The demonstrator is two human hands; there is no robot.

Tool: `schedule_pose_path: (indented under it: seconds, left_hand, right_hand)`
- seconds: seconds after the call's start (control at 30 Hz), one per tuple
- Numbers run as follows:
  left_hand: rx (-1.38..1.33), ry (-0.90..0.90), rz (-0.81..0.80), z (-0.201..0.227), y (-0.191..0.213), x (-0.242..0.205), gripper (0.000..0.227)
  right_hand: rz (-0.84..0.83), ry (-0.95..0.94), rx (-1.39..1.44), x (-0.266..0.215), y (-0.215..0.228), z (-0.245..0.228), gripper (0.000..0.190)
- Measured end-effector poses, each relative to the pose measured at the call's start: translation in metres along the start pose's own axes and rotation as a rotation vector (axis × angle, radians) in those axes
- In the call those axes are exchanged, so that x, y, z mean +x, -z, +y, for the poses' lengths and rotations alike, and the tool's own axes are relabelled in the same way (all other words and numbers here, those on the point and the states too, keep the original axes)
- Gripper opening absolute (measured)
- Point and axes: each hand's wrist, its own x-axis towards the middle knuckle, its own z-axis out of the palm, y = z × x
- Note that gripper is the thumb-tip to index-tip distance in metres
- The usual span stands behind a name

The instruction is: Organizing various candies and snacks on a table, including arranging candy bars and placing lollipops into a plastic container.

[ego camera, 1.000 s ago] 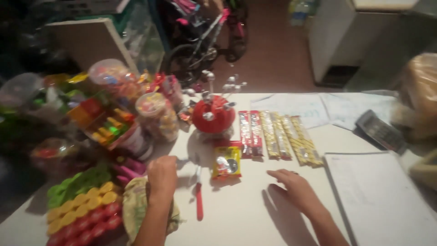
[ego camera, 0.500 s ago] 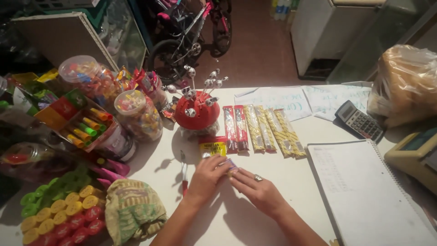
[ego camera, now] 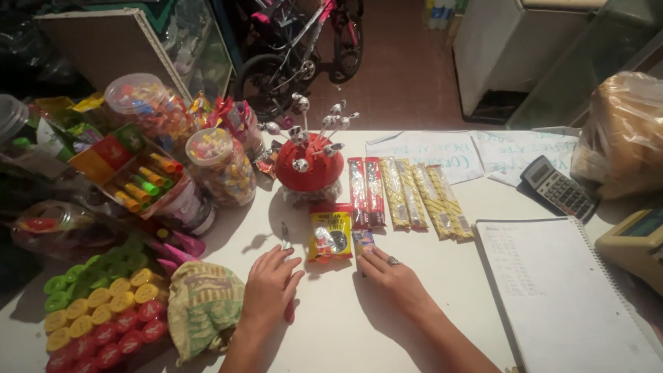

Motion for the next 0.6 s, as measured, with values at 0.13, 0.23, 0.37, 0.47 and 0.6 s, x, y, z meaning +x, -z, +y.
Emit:
schedule_pose_path:
  seconds: [0.13, 0.23, 0.37, 0.47, 0.6]
  left_hand:
    - [-0.006, 0.095, 0.002, -0.004, -0.009, -0.014, 0.031]
    - [-0.028, 0.146, 0.015, 0.001, -0.007, -0.017, 0.02]
    - [-0.03, 0.173, -0.001, 0.01, 0.004, -0.015, 0.015]
    - [-0.022, 0.171, 0.081, 0.009, 0.019, -0.013, 0.012]
    - [0.127, 0.168, 0.237, -0.024, 0.038, -0.011, 0.016]
  right_hand:
    - [0.032, -0.034, 0.072, 0.006, 0.004, -0.007, 0.023]
    - [0.043, -0.031, -0.011, -0.004, -0.011, -0.005, 0.021]
    - [0.024, -0.098, 0.229, -0.018, -0.024, 0.0, 0.012]
    - [0.02, -0.064, 0.243, -0.061, -0.081, 0.021, 0.025]
    - [-0.12, -0.167, 0.317, -0.08, -0.103, 0.031, 0.046]
